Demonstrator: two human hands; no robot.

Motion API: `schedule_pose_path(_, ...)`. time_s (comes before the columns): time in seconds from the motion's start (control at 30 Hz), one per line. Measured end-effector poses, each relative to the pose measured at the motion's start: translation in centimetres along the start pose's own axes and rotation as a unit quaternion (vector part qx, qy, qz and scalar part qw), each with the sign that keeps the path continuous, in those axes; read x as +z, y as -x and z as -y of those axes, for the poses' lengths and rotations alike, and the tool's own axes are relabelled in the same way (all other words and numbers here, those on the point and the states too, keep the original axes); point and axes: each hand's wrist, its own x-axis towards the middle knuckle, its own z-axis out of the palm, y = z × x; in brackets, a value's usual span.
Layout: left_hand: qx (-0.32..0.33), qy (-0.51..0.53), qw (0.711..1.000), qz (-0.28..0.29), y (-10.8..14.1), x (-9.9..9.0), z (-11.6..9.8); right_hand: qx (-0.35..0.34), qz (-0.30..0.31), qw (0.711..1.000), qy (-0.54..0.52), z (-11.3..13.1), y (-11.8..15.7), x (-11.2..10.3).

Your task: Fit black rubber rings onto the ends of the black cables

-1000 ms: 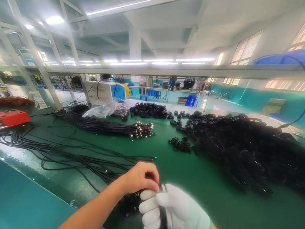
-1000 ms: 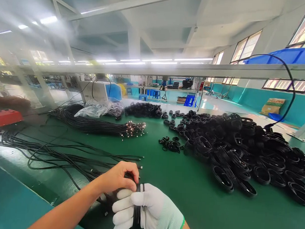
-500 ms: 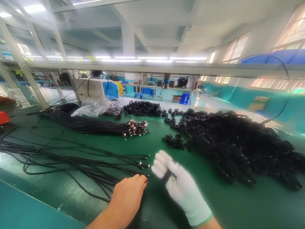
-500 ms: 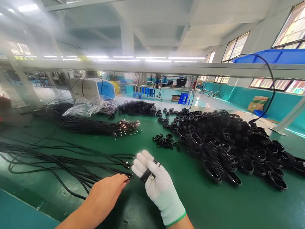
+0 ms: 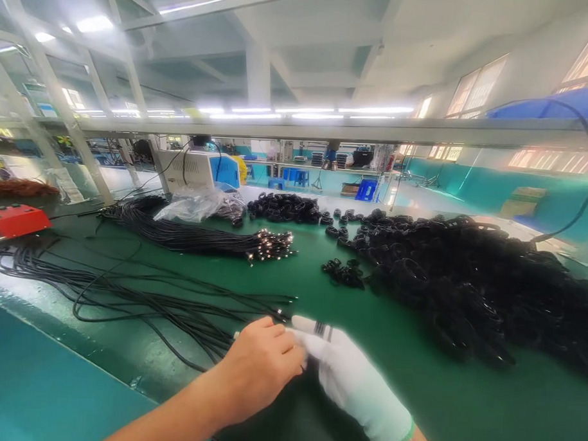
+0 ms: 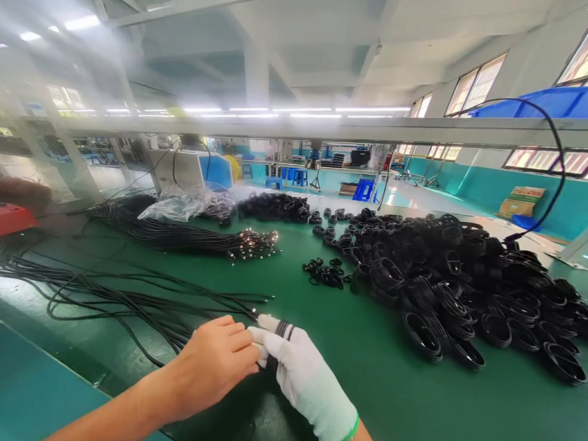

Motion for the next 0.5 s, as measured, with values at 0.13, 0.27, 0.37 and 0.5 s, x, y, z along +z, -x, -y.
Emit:
schedule_pose_path(0.13, 0.035, 0.052, 0.998, 0.015, -0.5, -0.8, 2.3, 0.045, 0.122, 0.991, -0.031, -0.7, 0.2, 0.4)
schedule_pose_path(0.27, 0.033, 0.149, 0.987, 0.047, -0.8, -0.5, 3.5, 0.095, 0.151, 0.981, -0.079, -1.4, 0.4, 0.5)
schedule_pose_path(0.37, 0.038, 0.185, 0.980, 0.057, -0.9, -0.2, 3.7, 0.122, 0.153, 0.977, -0.083, -2.0, 0.4, 0.3)
schedule_pose_path(0.5, 0.052, 0.153, 0.985, 0.068, -1.3, -1.1, 3.3, 0.143, 0.150, 0.976, -0.073, -2.6, 0.3, 0.2)
